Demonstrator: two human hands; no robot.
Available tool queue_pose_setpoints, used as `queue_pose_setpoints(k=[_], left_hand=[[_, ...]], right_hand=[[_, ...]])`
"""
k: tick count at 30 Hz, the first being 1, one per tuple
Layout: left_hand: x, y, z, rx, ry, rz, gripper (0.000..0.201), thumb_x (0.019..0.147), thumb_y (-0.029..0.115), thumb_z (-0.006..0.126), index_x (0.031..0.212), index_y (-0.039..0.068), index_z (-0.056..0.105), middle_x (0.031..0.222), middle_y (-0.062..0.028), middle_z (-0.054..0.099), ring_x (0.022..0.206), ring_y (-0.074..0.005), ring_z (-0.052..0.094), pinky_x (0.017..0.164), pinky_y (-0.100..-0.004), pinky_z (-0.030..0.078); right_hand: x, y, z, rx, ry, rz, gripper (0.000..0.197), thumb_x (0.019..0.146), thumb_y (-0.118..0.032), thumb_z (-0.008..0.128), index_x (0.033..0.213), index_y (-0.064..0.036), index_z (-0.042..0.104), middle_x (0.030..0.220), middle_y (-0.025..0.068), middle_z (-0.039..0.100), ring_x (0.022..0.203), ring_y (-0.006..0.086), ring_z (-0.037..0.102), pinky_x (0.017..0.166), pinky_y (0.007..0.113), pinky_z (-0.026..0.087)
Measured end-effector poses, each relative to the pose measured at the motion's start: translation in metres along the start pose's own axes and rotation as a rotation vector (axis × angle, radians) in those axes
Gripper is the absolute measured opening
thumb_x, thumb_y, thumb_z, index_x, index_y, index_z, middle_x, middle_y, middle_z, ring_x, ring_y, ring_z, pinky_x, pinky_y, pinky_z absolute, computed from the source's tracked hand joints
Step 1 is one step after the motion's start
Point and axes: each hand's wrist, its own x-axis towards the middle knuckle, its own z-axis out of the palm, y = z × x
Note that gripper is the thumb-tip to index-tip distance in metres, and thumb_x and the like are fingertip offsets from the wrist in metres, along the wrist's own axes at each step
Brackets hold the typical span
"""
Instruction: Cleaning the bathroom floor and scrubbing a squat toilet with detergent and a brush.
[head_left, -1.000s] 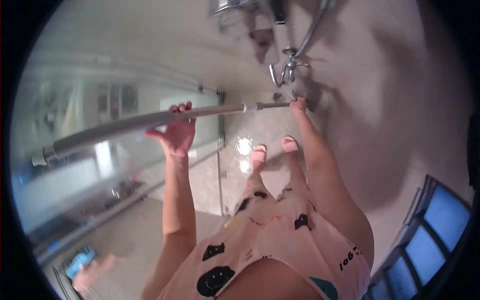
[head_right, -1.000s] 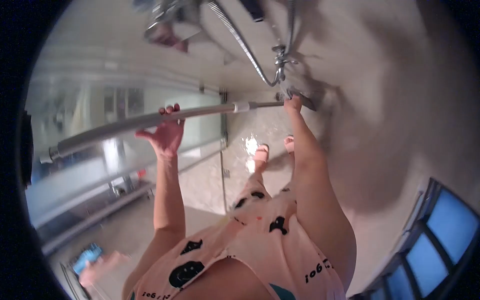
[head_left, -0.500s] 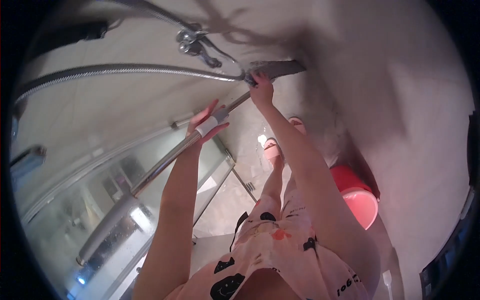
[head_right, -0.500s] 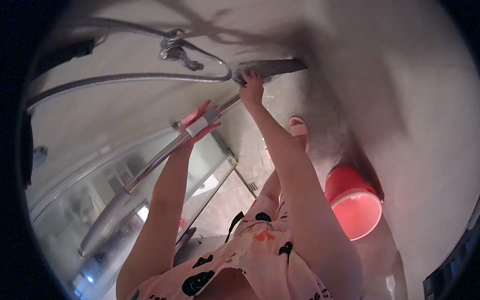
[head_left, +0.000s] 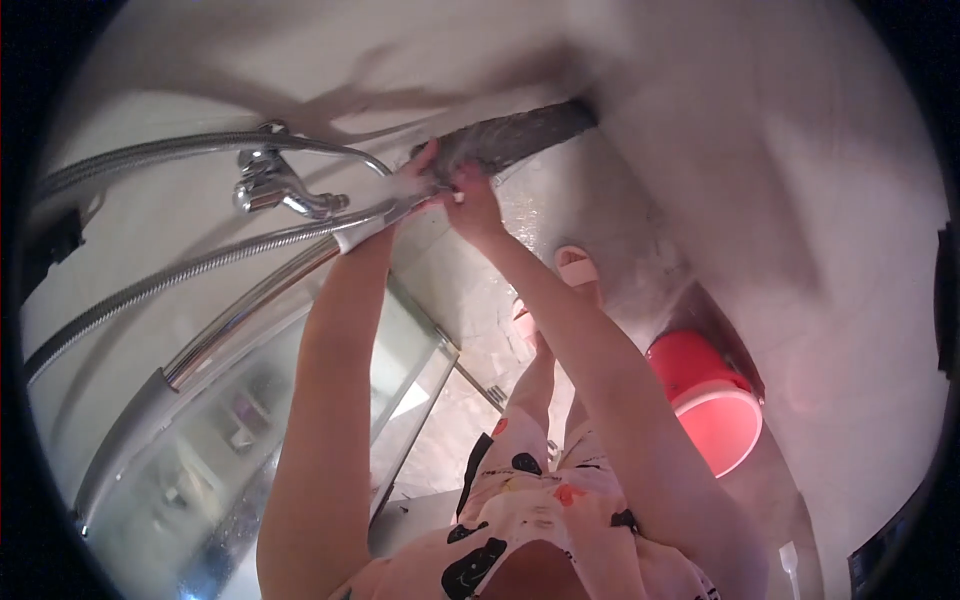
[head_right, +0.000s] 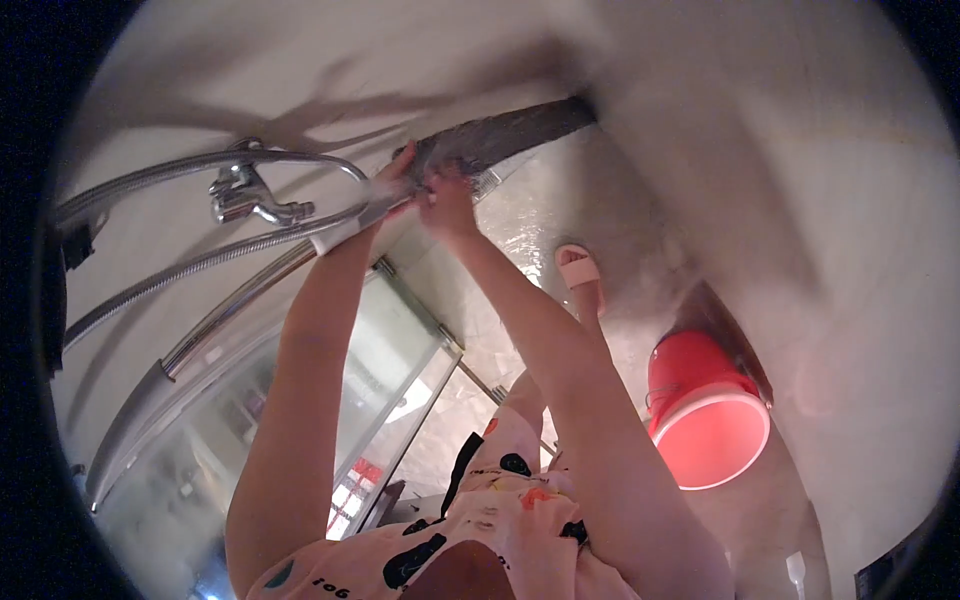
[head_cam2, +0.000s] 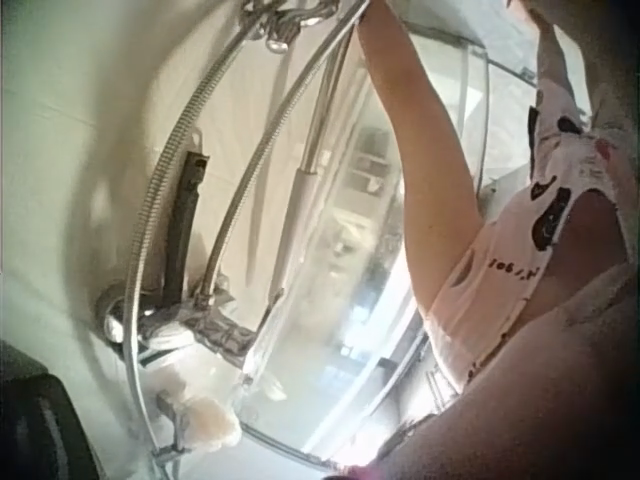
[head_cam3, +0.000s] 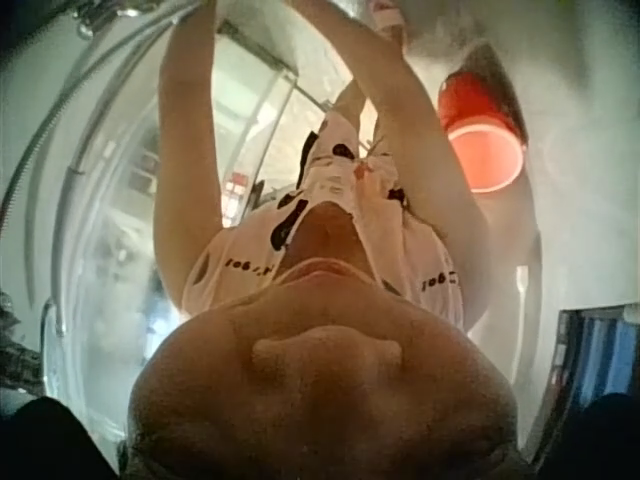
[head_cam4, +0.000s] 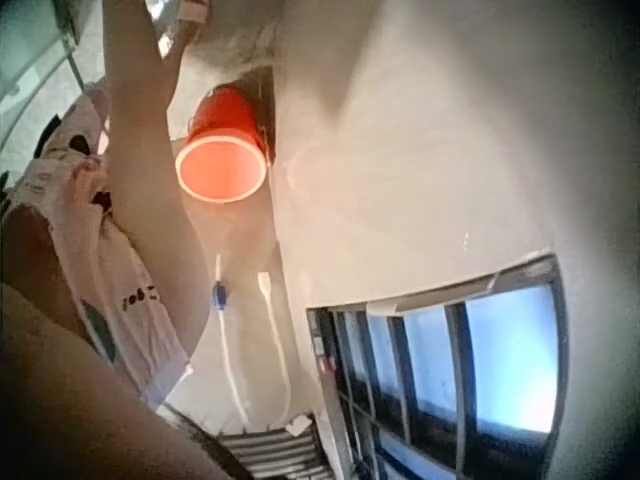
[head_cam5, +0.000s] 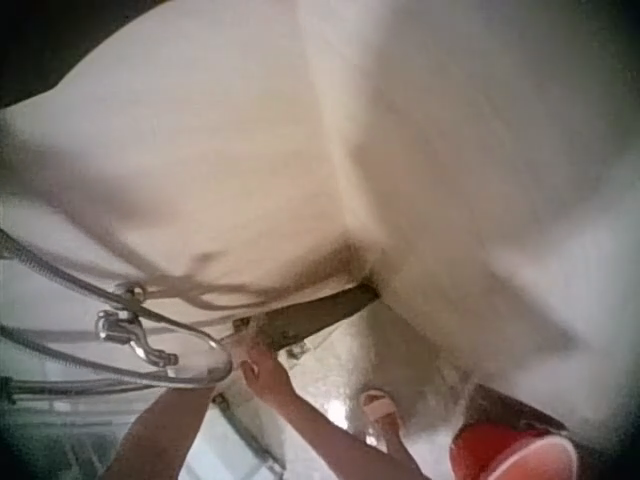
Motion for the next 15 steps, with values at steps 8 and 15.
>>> queue_pose_setpoints(k=[8, 15], left_hand=[[-0.002, -0.010, -0.034, 0.141, -0.131, 0.286, 0.030, 0.084, 0.024, 0.052, 0.107, 0.006, 0.051, 0.097, -0.0088, 0.057, 0.079, -0.0148, 0.057, 0.069, -0.0250, 0.050], [0.017, -0.008, 0.019, 0.091, -0.029, 0.296, 0.036, 0.074, 0.002, 0.060, 0.108, 0.006, 0.050, 0.093, -0.0078, 0.058, 0.081, -0.0170, 0.056, 0.070, -0.0282, 0.049]], right_hand=[[-0.010, -0.053, -0.036, 0.174, -0.259, 0.083, 0.033, 0.078, -0.014, 0.052, 0.111, -0.0104, 0.052, 0.118, 0.0151, 0.049, 0.110, 0.0325, 0.046, 0.090, 0.039, 0.037], [-0.111, -0.061, -0.227, -0.295, -0.029, 0.132, 0.035, 0.077, -0.010, 0.057, 0.112, -0.0053, 0.053, 0.114, 0.0163, 0.052, 0.103, 0.0315, 0.052, 0.082, 0.035, 0.046]])
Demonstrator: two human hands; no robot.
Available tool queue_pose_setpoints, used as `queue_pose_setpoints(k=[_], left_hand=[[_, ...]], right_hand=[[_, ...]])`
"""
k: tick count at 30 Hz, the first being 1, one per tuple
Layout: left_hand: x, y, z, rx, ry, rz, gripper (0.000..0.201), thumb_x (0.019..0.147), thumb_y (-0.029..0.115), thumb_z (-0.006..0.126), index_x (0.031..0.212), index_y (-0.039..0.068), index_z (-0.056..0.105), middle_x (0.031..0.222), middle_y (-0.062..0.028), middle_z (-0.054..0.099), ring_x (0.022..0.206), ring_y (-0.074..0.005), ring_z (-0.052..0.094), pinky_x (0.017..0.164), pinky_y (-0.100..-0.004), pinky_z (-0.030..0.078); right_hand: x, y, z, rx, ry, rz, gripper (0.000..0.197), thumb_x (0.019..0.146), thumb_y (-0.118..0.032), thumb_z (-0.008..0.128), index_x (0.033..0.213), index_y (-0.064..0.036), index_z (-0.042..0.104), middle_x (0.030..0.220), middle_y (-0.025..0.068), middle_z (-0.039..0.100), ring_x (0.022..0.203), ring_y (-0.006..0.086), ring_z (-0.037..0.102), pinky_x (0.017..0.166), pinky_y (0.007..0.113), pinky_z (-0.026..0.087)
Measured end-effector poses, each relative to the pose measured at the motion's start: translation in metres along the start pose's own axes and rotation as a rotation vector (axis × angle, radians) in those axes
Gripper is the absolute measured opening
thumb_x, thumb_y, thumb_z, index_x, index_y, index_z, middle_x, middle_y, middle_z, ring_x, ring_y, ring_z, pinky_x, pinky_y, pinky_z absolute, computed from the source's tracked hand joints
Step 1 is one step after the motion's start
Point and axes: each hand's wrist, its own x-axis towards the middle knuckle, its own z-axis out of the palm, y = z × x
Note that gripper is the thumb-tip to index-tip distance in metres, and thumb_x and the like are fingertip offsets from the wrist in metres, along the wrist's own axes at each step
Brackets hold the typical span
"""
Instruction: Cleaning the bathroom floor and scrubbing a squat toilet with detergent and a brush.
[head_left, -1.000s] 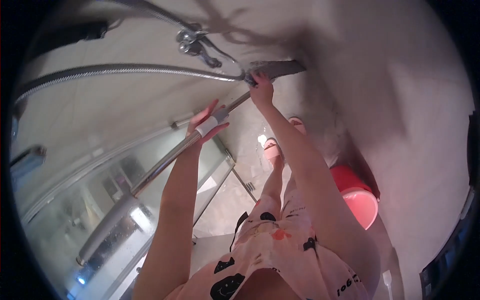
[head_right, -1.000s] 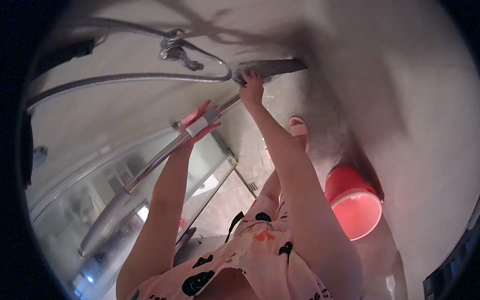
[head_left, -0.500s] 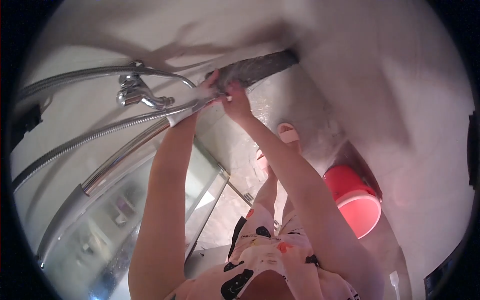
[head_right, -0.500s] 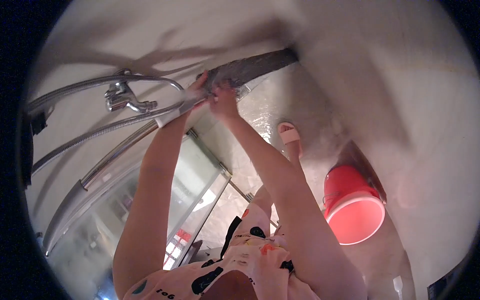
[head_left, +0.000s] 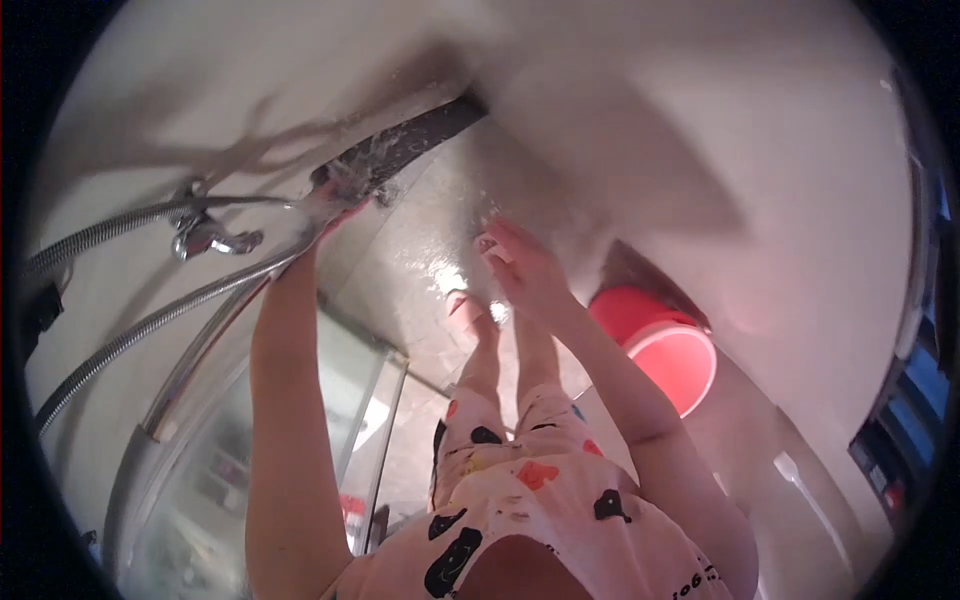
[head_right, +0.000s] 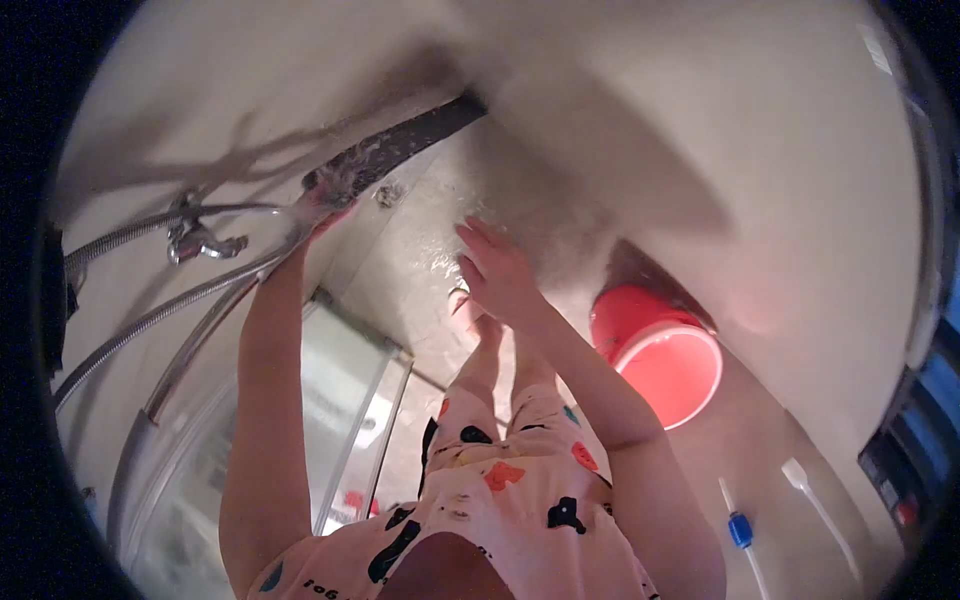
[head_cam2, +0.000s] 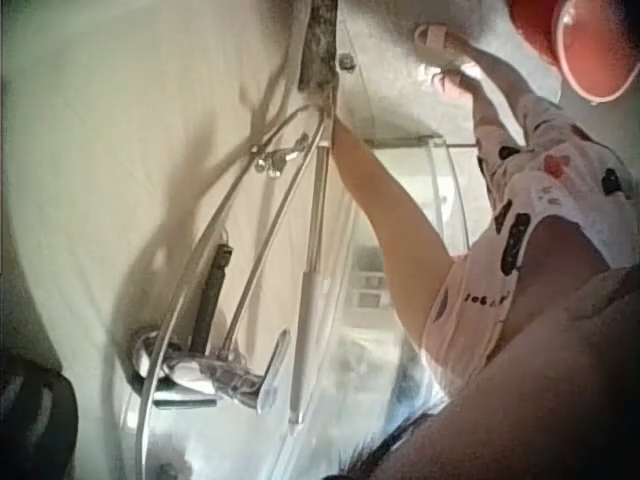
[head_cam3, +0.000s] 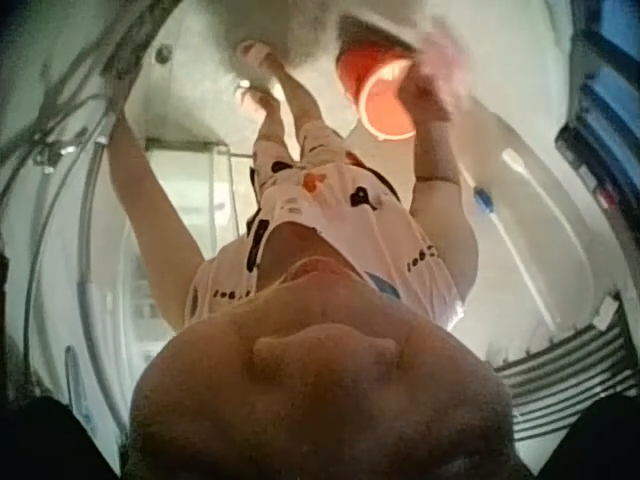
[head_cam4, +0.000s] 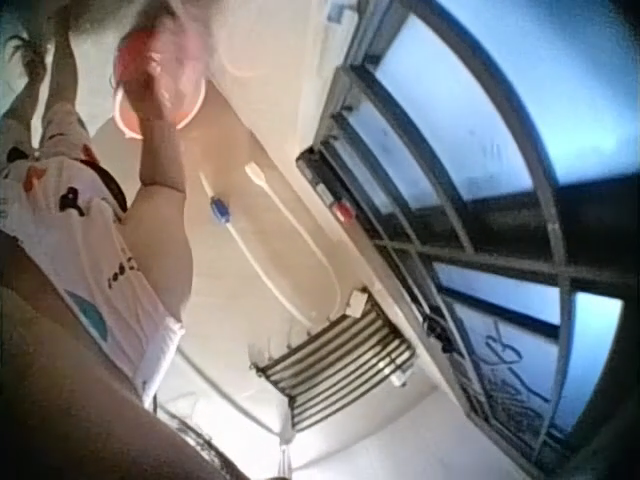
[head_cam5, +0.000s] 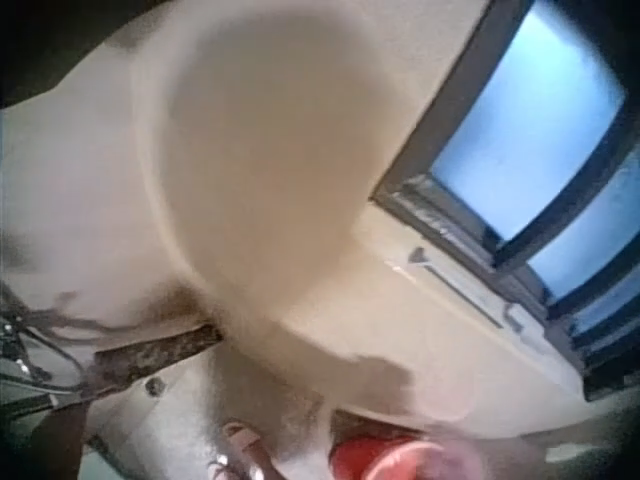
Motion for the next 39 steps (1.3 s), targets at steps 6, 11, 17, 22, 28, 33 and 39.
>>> queue_pose_setpoints(k=[6, 11, 17, 22, 28, 33, 39], left_hand=[[-0.017, -0.010, -0.049, -0.132, 0.043, -0.061, 0.030, 0.083, 0.014, 0.050, 0.109, 0.000, 0.050, 0.106, -0.0122, 0.054, 0.095, -0.0226, 0.054, 0.084, -0.0347, 0.047], [-0.018, 0.008, -0.025, -0.148, 0.113, -0.075, 0.028, 0.083, 0.014, 0.050, 0.107, 0.000, 0.051, 0.103, -0.0117, 0.054, 0.093, -0.0216, 0.054, 0.081, -0.0333, 0.047], [-0.021, 0.020, -0.006, -0.069, 0.391, -0.062, 0.026, 0.082, 0.015, 0.051, 0.104, 0.001, 0.052, 0.099, -0.0110, 0.055, 0.088, -0.0206, 0.054, 0.077, -0.0323, 0.046], [-0.040, 0.018, -0.013, -0.029, 0.464, -0.032, 0.024, 0.082, 0.015, 0.051, 0.102, 0.001, 0.053, 0.095, -0.0104, 0.055, 0.085, -0.0198, 0.054, 0.073, -0.0315, 0.046], [-0.055, 0.012, -0.001, 0.017, 0.452, -0.014, 0.022, 0.081, 0.015, 0.051, 0.099, 0.002, 0.054, 0.091, -0.0096, 0.056, 0.080, -0.0188, 0.054, 0.069, -0.0305, 0.045], [-0.074, 0.013, 0.014, 0.079, 0.407, 0.006, 0.021, 0.081, 0.015, 0.051, 0.097, 0.002, 0.055, 0.087, -0.0090, 0.056, 0.076, -0.0180, 0.054, 0.065, -0.0296, 0.045], [-0.075, 0.006, 0.028, 0.146, 0.341, 0.008, 0.019, 0.081, 0.015, 0.052, 0.095, 0.003, 0.057, 0.082, -0.0083, 0.056, 0.072, -0.0170, 0.054, 0.061, -0.0286, 0.044]], right_hand=[[-0.074, -0.076, -0.188, -0.357, 0.533, -0.390, 0.024, 0.069, 0.005, 0.057, 0.093, 0.0025, 0.058, 0.097, 0.0188, 0.058, 0.085, 0.0311, 0.059, 0.075, 0.036, 0.049], [-0.085, -0.107, -0.300, -1.184, 0.849, -0.495, 0.026, 0.084, -0.006, 0.050, 0.105, 0.0080, 0.052, 0.114, 0.0241, 0.050, 0.106, 0.0351, 0.048, 0.089, 0.041, 0.039], [-0.069, -0.102, -0.312, -1.270, 0.921, -0.205, 0.032, 0.078, -0.007, 0.062, 0.109, -0.0070, 0.058, 0.099, 0.0126, 0.060, 0.084, 0.0217, 0.058, 0.068, 0.030, 0.048], [-0.099, -0.081, -0.293, -1.154, 1.033, -0.350, 0.021, 0.079, -0.005, 0.061, 0.095, 0.0078, 0.054, 0.086, 0.0156, 0.055, 0.074, 0.0218, 0.057, 0.060, 0.030, 0.051], [-0.064, -0.022, -0.110, 0.154, 0.412, 0.185, 0.018, 0.084, -0.012, 0.048, 0.099, -0.0032, 0.046, 0.086, 0.0094, 0.056, 0.074, 0.0204, 0.056, 0.064, 0.033, 0.043], [0.025, -0.023, 0.034, 0.543, -0.104, 0.292, 0.015, 0.082, -0.013, 0.053, 0.092, -0.0023, 0.050, 0.070, 0.0053, 0.057, 0.056, 0.0133, 0.057, 0.049, 0.025, 0.043], [0.067, -0.012, 0.089, 0.752, -0.171, 0.493, 0.016, 0.083, -0.018, 0.054, 0.087, -0.0023, 0.053, 0.074, 0.0066, 0.060, 0.056, 0.0129, 0.059, 0.045, 0.023, 0.043]])
